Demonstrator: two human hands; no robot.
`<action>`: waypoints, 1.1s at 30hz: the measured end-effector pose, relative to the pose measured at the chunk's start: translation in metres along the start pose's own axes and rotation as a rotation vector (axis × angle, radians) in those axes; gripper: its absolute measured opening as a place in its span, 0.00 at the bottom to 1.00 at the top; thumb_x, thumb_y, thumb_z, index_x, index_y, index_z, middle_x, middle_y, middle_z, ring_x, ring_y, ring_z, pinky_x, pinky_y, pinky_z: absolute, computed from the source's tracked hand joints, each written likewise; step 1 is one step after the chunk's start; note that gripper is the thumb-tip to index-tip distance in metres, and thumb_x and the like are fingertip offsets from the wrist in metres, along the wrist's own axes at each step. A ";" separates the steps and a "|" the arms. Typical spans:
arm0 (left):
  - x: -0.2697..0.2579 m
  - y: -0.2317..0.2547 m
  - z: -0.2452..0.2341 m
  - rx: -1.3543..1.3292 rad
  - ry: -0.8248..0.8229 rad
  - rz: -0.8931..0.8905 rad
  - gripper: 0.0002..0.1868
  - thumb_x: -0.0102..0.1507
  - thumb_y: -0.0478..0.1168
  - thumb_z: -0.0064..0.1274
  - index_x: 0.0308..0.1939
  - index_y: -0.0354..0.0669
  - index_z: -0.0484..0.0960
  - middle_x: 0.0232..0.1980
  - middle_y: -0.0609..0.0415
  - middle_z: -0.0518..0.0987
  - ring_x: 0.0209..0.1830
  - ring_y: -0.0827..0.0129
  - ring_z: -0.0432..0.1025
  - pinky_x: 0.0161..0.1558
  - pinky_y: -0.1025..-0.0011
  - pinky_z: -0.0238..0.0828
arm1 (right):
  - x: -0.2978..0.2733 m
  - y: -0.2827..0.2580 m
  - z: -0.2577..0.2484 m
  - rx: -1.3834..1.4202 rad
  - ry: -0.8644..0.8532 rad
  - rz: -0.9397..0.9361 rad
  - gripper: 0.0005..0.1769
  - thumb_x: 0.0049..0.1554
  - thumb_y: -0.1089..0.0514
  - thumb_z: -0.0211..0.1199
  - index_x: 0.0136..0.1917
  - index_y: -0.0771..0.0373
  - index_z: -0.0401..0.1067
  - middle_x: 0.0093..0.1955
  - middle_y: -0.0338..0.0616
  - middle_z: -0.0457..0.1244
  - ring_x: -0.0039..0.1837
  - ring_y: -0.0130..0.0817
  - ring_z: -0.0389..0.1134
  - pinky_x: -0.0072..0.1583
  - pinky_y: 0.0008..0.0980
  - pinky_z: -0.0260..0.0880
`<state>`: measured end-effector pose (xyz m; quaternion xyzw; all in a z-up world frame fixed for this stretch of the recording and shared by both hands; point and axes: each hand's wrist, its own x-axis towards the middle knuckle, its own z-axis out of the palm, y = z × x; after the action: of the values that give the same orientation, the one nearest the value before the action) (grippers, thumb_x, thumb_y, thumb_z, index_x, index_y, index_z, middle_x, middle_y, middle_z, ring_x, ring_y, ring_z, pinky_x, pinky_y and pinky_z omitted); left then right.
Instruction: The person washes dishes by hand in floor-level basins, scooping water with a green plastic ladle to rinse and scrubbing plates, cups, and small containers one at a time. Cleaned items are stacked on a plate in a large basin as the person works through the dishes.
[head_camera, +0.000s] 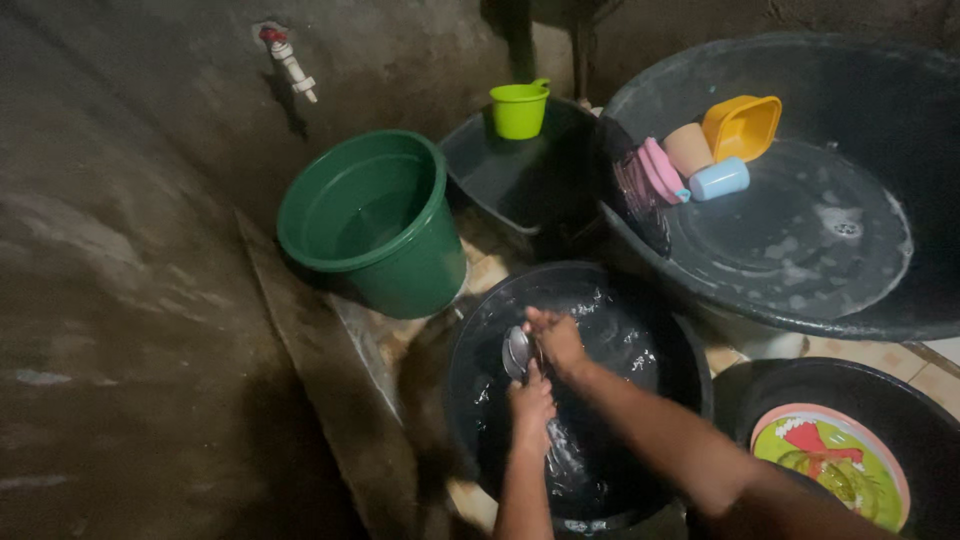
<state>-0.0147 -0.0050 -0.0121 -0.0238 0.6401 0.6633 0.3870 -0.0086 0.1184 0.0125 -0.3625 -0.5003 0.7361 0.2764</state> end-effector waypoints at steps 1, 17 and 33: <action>0.012 -0.011 0.000 0.068 0.112 0.012 0.24 0.69 0.57 0.54 0.43 0.36 0.79 0.28 0.57 0.72 0.20 0.73 0.63 0.21 0.73 0.56 | -0.007 -0.002 -0.002 -0.282 0.036 -0.003 0.18 0.67 0.49 0.60 0.50 0.68 0.77 0.44 0.52 0.69 0.46 0.45 0.66 0.49 0.44 0.67; 0.000 0.005 -0.001 0.108 0.094 -0.139 0.36 0.69 0.66 0.37 0.70 0.46 0.71 0.54 0.48 0.82 0.41 0.64 0.76 0.39 0.68 0.73 | -0.067 -0.064 0.003 -0.960 -0.045 -0.424 0.21 0.61 0.41 0.59 0.43 0.60 0.77 0.39 0.56 0.70 0.41 0.54 0.72 0.46 0.51 0.71; -0.129 0.129 0.134 0.761 -0.377 0.927 0.13 0.60 0.37 0.51 0.45 0.40 0.86 0.38 0.39 0.84 0.40 0.47 0.81 0.38 0.58 0.76 | -0.136 -0.204 -0.132 -0.159 -0.476 -0.514 0.24 0.57 0.58 0.69 0.64 0.64 0.66 0.66 0.38 0.65 0.68 0.27 0.63 0.70 0.34 0.62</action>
<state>0.0678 0.0638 0.1870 0.5131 0.6959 0.4805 0.1469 0.1870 0.1552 0.2070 -0.0636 -0.6811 0.6651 0.2994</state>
